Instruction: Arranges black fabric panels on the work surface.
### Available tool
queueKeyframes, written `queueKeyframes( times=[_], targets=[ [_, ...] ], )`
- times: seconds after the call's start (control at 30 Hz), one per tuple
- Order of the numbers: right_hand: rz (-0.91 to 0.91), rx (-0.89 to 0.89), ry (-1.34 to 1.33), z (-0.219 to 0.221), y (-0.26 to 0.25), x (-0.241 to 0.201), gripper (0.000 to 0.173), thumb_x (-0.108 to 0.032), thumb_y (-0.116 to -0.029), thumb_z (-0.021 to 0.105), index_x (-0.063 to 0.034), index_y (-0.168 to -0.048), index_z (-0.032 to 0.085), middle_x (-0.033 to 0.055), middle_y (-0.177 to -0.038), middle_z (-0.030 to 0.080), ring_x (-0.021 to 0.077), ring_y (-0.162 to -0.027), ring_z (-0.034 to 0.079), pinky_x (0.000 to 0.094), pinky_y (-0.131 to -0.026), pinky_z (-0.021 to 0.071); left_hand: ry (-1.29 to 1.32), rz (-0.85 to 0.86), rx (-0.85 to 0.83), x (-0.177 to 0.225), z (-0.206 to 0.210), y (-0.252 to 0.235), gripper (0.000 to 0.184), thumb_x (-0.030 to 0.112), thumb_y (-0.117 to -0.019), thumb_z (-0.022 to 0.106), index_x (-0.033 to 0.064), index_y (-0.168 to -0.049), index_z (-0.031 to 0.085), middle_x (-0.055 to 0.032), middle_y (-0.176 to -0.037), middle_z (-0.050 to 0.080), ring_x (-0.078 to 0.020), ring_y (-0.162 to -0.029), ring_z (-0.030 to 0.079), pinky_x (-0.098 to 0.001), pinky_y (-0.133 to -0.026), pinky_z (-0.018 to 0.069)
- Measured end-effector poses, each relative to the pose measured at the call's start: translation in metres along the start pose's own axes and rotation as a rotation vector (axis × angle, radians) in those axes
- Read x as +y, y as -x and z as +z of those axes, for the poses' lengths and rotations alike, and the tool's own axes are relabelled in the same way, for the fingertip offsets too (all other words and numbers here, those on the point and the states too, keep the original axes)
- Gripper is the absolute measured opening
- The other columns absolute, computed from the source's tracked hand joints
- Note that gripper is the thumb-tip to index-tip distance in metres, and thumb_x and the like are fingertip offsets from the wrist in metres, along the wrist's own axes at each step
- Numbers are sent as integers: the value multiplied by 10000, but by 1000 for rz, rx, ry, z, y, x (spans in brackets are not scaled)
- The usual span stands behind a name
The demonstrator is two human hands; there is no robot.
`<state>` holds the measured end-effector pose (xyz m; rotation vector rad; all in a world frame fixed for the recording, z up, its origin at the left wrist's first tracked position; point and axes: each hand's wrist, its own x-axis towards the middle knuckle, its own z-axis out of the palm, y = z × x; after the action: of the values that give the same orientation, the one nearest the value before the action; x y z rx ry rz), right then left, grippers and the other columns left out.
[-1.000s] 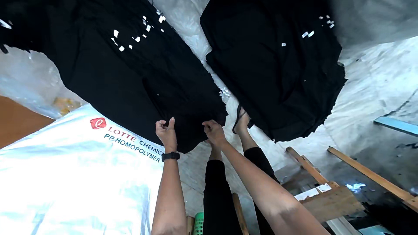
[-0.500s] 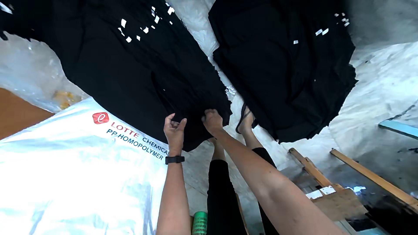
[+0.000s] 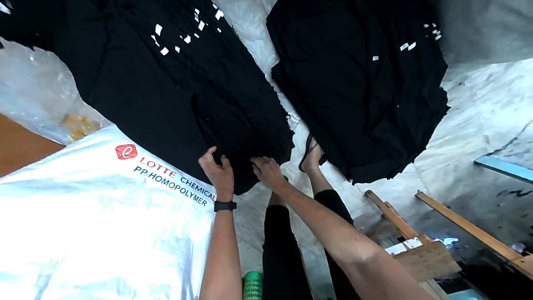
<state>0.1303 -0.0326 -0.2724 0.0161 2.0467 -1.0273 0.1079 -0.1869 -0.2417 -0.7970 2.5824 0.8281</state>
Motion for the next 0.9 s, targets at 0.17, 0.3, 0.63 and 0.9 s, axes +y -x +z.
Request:
queueKeyframes(
  times=[0.17, 0.3, 0.63, 0.9],
  targets=[
    [23, -120, -37, 30, 8, -31, 362, -42, -1026, 493, -40, -1337, 676, 222, -1269, 687, 401, -1249, 617, 517, -1051, 488, -95, 376, -43, 27, 3, -22, 251, 57, -1031, 527, -68, -1212, 648, -264, -1243, 622, -349, -1044, 669, -448, -895, 570],
    [75, -509, 53, 34, 4, -44, 461, -75, -1053, 497, -130, -1511, 519, 132, -1513, 530, 384, -1434, 415, 584, -1101, 370, -98, 168, -264, 46, 29, -44, 593, 180, -974, 702, 18, -1491, 459, -272, -1553, 377, -433, -1280, 555, -540, -995, 525],
    [232, -266, -194, -11, 1, -32, 379, -124, -1064, 483, 1, -1405, 593, 211, -1448, 570, 342, -1385, 508, 468, -1142, 401, -122, -111, -206, 62, 58, -49, 406, 243, -990, 636, -32, -1285, 587, -271, -1459, 447, -405, -1250, 552, -522, -1001, 498],
    [279, 256, -330, -31, -16, -2, 261, -58, -1045, 519, 58, -1194, 699, 238, -1186, 693, 367, -1124, 664, 487, -1009, 506, 654, -417, -86, 40, 30, -32, 179, 82, -1027, 598, -44, -1149, 560, -58, -871, 595, -106, -759, 631, -303, -766, 574]
  ],
)
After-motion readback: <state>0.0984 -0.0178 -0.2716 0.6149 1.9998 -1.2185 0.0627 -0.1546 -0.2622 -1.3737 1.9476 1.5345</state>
